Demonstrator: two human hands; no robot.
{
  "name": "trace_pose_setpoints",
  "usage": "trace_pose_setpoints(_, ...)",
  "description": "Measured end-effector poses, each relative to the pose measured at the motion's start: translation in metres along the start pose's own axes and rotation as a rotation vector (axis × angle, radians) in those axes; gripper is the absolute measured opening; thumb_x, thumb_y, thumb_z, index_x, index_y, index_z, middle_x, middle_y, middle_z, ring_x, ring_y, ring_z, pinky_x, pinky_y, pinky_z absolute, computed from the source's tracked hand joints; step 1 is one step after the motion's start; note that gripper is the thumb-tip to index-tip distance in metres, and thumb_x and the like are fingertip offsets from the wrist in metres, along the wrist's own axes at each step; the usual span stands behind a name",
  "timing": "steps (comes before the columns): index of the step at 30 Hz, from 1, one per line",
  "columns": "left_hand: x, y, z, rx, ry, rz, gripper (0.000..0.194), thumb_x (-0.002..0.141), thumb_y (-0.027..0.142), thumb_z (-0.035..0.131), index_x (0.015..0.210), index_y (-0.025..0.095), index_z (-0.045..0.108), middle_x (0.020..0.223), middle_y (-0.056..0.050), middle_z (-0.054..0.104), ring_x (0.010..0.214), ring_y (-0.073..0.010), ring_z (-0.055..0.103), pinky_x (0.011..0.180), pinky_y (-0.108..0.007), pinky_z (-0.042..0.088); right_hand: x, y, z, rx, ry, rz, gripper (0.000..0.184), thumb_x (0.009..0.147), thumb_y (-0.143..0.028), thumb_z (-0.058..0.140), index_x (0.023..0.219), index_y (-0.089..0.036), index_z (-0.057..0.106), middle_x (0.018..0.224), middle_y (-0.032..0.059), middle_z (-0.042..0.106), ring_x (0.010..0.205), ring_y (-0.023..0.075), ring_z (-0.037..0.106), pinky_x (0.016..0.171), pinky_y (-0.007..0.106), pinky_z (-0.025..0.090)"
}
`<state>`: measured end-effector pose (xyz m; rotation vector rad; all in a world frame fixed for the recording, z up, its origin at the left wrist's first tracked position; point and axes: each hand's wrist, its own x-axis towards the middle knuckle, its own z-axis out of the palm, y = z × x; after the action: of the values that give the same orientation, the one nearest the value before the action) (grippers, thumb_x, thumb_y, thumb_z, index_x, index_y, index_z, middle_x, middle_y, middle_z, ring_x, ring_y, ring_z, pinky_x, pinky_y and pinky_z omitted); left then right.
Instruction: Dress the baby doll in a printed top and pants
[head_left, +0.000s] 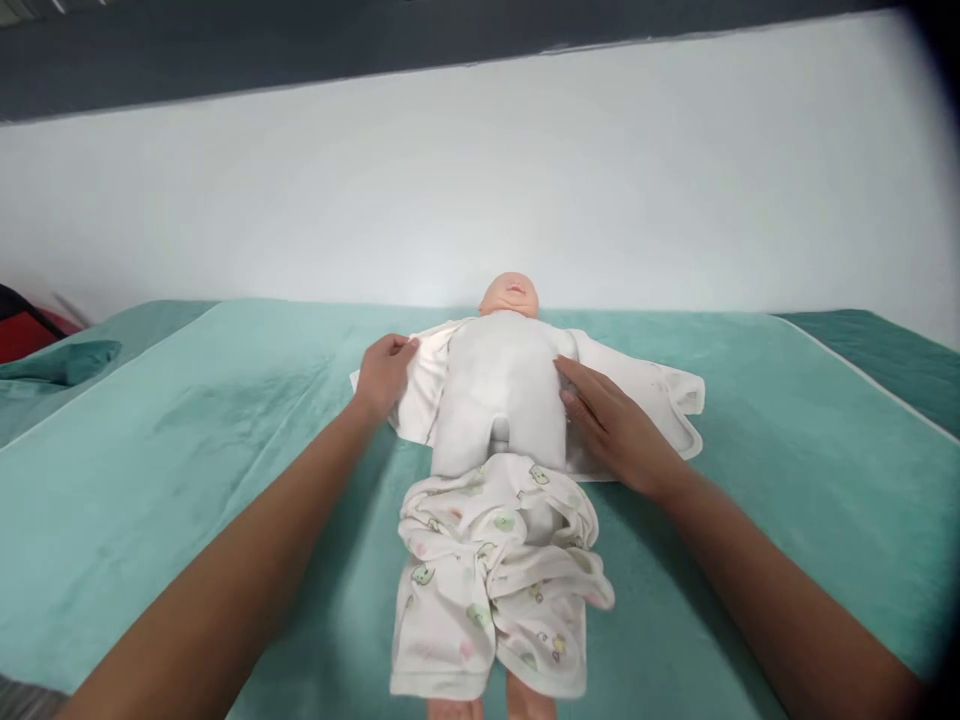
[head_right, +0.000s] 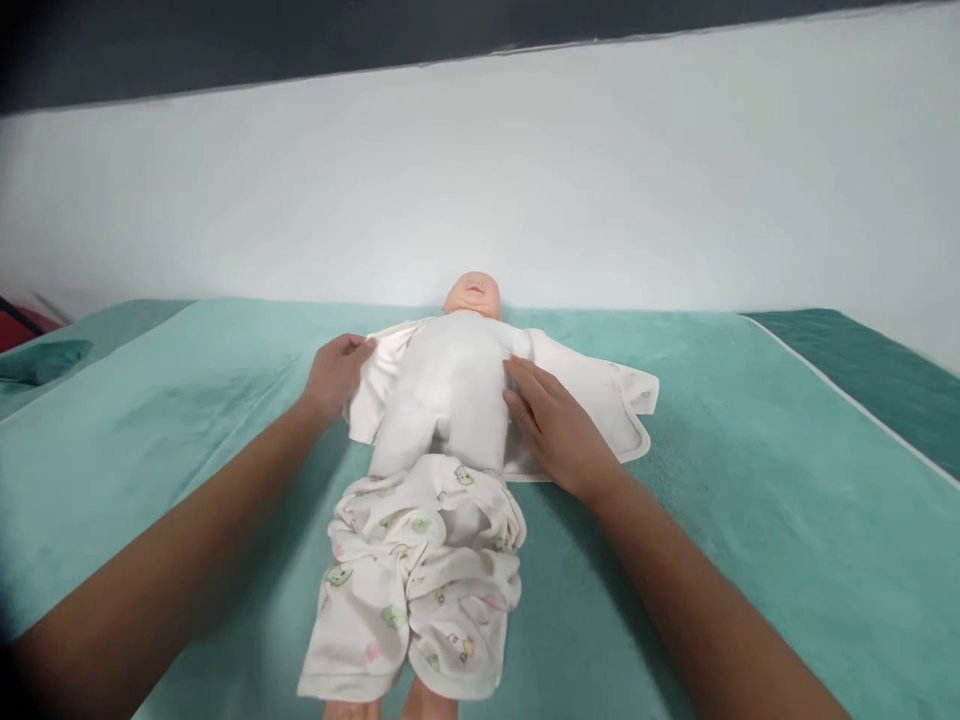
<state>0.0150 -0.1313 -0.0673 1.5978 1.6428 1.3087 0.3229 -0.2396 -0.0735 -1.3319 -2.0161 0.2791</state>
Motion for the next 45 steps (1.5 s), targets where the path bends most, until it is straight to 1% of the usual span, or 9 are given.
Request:
trace_pose_setpoints(5, 0.001, -0.021, -0.007, 0.016, 0.124, -0.13, 0.025, 0.079, 0.042, 0.061, 0.081, 0.018, 0.063, 0.074, 0.001, 0.064, 0.066, -0.013, 0.051, 0.064, -0.025, 0.037, 0.0, -0.002, 0.0, 0.002, -0.018, 0.041, 0.05, 0.102, -0.047, 0.033, 0.147, -0.026, 0.041, 0.151, 0.0075, 0.046, 0.14, 0.0254, 0.041, 0.117, 0.048, 0.035)
trace_pose_setpoints(16, 0.003, -0.019, -0.017, 0.281, 0.3, 0.058, 0.022, 0.09, 0.039, 0.05, 0.092, 0.02, 0.061, 0.082, -0.003, 0.066, 0.076, -0.0172, 0.058, 0.069, -0.027, 0.039, -0.001, -0.003, 0.003, 0.018, 0.04, 0.046, 0.044, 0.101, -0.04, 0.041, 0.142, -0.027, 0.047, 0.149, 0.0053, 0.048, 0.139, 0.0223, 0.042, 0.118, 0.043, 0.033)
trace_pose_setpoints(24, -0.007, -0.011, -0.029, 0.893, 0.028, -0.058, 0.04, 0.095, 0.049, 0.039, 0.107, 0.02, 0.063, 0.093, -0.013, 0.069, 0.082, -0.0311, 0.064, 0.066, -0.036, 0.042, 0.0, -0.002, 0.004, 0.026, 0.035, 0.06, 0.044, 0.101, -0.038, 0.041, 0.143, -0.027, 0.046, 0.149, 0.0046, 0.048, 0.139, 0.0209, 0.042, 0.118, 0.041, 0.033)
trace_pose_setpoints(26, -0.014, -0.007, -0.027, 0.94, 0.102, 0.067, 0.039, 0.096, 0.045, 0.039, 0.113, 0.018, 0.063, 0.108, -0.016, 0.067, 0.089, -0.0315, 0.065, 0.068, -0.038, 0.044, 0.0, -0.002, 0.005, 0.032, 0.039, 0.063, 0.044, 0.101, -0.038, 0.041, 0.143, -0.027, 0.046, 0.149, 0.0046, 0.048, 0.139, 0.0214, 0.042, 0.118, 0.041, 0.033)
trace_pose_setpoints(29, -0.02, -0.001, -0.016, 0.913, 0.153, 0.436, 0.034, 0.097, 0.03, 0.04, 0.119, 0.019, 0.063, 0.124, -0.016, 0.062, 0.107, -0.03, 0.061, 0.083, -0.04, 0.046, 0.0, -0.002, 0.006, 0.043, 0.049, 0.068, 0.043, 0.101, -0.038, 0.042, 0.142, -0.028, 0.047, 0.148, 0.0044, 0.048, 0.138, 0.0218, 0.043, 0.118, 0.042, 0.034)
trace_pose_setpoints(32, -0.024, -0.002, -0.001, 0.81, -0.102, 0.772, 0.04, 0.097, 0.018, 0.036, 0.129, 0.02, 0.059, 0.136, -0.011, 0.059, 0.128, -0.0248, 0.052, 0.104, -0.042, 0.039, 0.0, -0.002, 0.008, 0.046, 0.06, 0.068, 0.042, 0.101, -0.038, 0.041, 0.142, -0.028, 0.047, 0.147, 0.0042, 0.05, 0.137, 0.0213, 0.044, 0.117, 0.041, 0.034)
trace_pose_setpoints(34, -0.025, -0.004, 0.007, 0.763, -0.246, 0.838, 0.047, 0.098, 0.018, 0.032, 0.143, 0.019, 0.046, 0.149, -0.007, 0.049, 0.14, -0.0217, 0.04, 0.115, -0.041, 0.029, 0.0, -0.002, 0.009, 0.045, 0.065, 0.068, 0.042, 0.101, -0.038, 0.041, 0.142, -0.029, 0.047, 0.147, 0.0038, 0.05, 0.136, 0.0211, 0.045, 0.117, 0.041, 0.034)
trace_pose_setpoints(38, -0.024, -0.01, 0.016, 0.78, -0.237, 0.713, 0.052, 0.102, 0.027, 0.025, 0.153, 0.019, 0.032, 0.16, -0.004, 0.034, 0.148, -0.0222, 0.027, 0.12, -0.043, 0.02, -0.001, -0.001, 0.01, 0.057, 0.063, 0.072, 0.041, 0.101, -0.037, 0.042, 0.142, -0.03, 0.047, 0.147, 0.0031, 0.05, 0.136, 0.0211, 0.045, 0.117, 0.041, 0.034)
trace_pose_setpoints(45, -0.011, -0.021, 0.013, 0.745, -0.082, 0.379, 0.051, 0.102, 0.041, 0.026, 0.144, 0.019, 0.047, 0.137, -0.012, 0.059, 0.125, -0.0291, 0.052, 0.105, -0.047, 0.037, 0.0, -0.002, 0.009, 0.064, 0.088, 0.052, 0.038, 0.101, -0.034, 0.044, 0.138, -0.029, 0.049, 0.145, 0.0042, 0.05, 0.135, 0.0211, 0.045, 0.114, 0.041, 0.036)
